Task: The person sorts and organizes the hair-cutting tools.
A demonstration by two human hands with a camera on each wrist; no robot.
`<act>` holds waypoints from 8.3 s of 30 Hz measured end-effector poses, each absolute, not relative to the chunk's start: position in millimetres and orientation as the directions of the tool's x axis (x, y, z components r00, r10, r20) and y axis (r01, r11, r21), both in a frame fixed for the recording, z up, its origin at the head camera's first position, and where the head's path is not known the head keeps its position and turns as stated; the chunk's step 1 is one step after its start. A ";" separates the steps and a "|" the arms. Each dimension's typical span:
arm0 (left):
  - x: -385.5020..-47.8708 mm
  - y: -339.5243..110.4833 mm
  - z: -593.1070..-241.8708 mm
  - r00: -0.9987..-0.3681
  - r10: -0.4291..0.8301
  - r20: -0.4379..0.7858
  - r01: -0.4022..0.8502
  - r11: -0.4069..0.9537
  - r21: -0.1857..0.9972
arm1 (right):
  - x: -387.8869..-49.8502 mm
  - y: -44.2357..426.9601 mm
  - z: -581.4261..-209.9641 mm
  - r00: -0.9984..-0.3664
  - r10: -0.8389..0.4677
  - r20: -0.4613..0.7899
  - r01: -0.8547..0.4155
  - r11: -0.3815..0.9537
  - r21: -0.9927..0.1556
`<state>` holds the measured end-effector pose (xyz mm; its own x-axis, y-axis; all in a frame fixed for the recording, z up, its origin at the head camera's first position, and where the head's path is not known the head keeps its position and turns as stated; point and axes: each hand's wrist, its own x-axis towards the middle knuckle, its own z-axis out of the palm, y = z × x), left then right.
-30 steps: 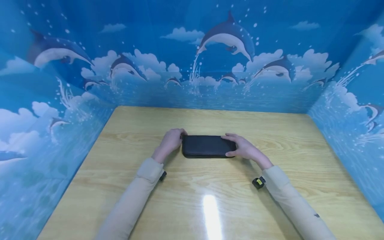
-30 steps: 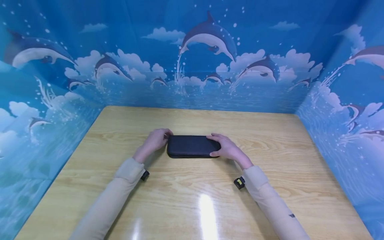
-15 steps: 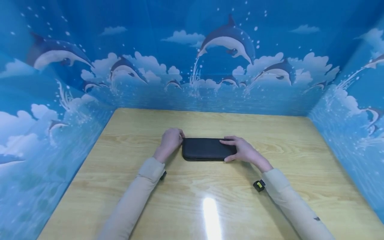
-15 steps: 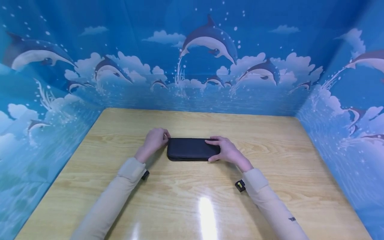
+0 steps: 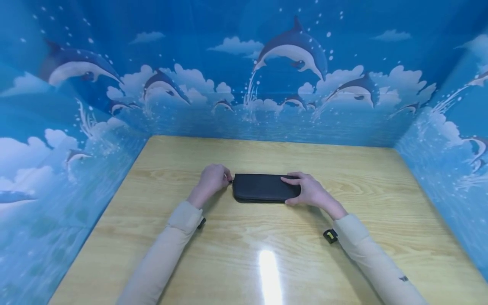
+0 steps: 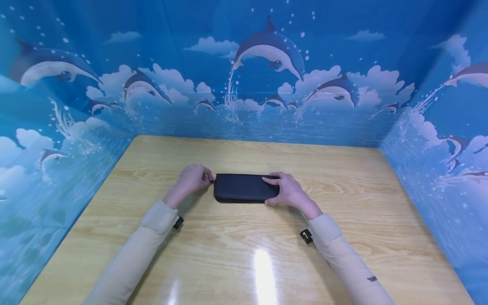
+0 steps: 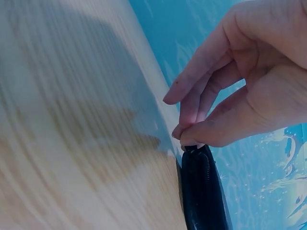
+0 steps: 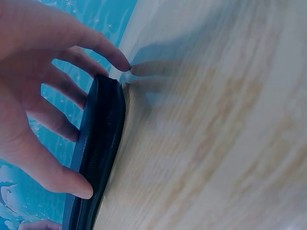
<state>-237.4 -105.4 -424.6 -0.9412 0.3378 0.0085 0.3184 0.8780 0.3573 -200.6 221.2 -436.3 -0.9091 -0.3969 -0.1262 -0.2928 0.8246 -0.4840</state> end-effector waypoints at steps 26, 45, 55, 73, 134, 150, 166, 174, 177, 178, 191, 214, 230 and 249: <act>-202.3 -109.6 -419.3 -0.856 0.517 0.010 0.492 0.807 0.327 | -197.0 219.3 -439.1 -0.929 -0.356 -0.100 -0.263 0.827 -0.497; -184.1 -83.2 -414.7 -0.847 0.529 -0.056 0.465 0.787 0.406 | -197.5 220.5 -437.7 -0.924 -0.369 -0.103 -0.263 0.806 -0.530; -183.8 -66.4 -418.2 -0.851 0.518 -0.088 0.426 0.778 0.462 | -196.9 221.1 -438.5 -0.924 -0.370 -0.097 -0.266 0.804 -0.532; -185.7 -45.0 -421.4 -0.840 0.539 -0.067 0.450 0.760 0.469 | -200.6 221.0 -439.8 -0.929 -0.362 -0.083 -0.269 0.810 -0.522; -207.4 -19.9 -414.7 -0.816 0.577 -0.034 0.541 0.783 0.308 | -156.0 171.1 -438.2 -0.917 -0.363 0.167 -0.399 0.845 -0.356; -216.5 -13.1 -424.2 -0.804 0.584 -0.111 0.535 0.792 0.294 | -158.1 176.9 -440.0 -0.947 -0.304 0.102 -0.319 0.861 -0.397; -219.9 -13.3 -421.4 -0.821 0.553 -0.142 0.497 0.815 0.297 | -156.0 211.5 -438.4 -0.964 -0.261 0.049 -0.257 0.874 -0.413; -220.7 -11.6 -421.1 -0.822 0.546 -0.160 0.482 0.818 0.314 | -156.9 222.8 -436.8 -0.971 -0.237 0.013 -0.219 0.874 -0.433; -220.5 -11.8 -420.5 -0.822 0.548 -0.155 0.484 0.816 0.315 | -157.8 226.8 -436.5 -0.972 -0.236 0.015 -0.219 0.874 -0.434; -220.2 -11.8 -420.3 -0.821 0.549 -0.154 0.485 0.815 0.317 | -158.2 228.2 -436.7 -0.972 -0.235 0.018 -0.220 0.876 -0.430; -220.0 -11.2 -422.8 -0.821 0.548 -0.162 0.482 0.816 0.318 | -169.2 244.8 -435.3 -0.972 -0.229 0.053 -0.232 0.898 -0.374; -217.9 -10.3 -424.9 -0.808 0.568 -0.156 0.504 0.804 0.316 | -215.2 252.5 -443.4 -0.963 -0.229 0.141 -0.257 0.940 -0.223; -222.1 -13.3 -423.4 -0.802 0.578 -0.148 0.513 0.795 0.323 | -200.4 244.5 -436.5 -0.986 -0.147 0.082 -0.166 0.925 -0.341; -217.0 -21.7 -430.3 -0.805 0.584 -0.106 0.542 0.796 0.270 | -177.0 220.8 -440.4 -0.979 -0.177 0.098 -0.199 0.937 -0.288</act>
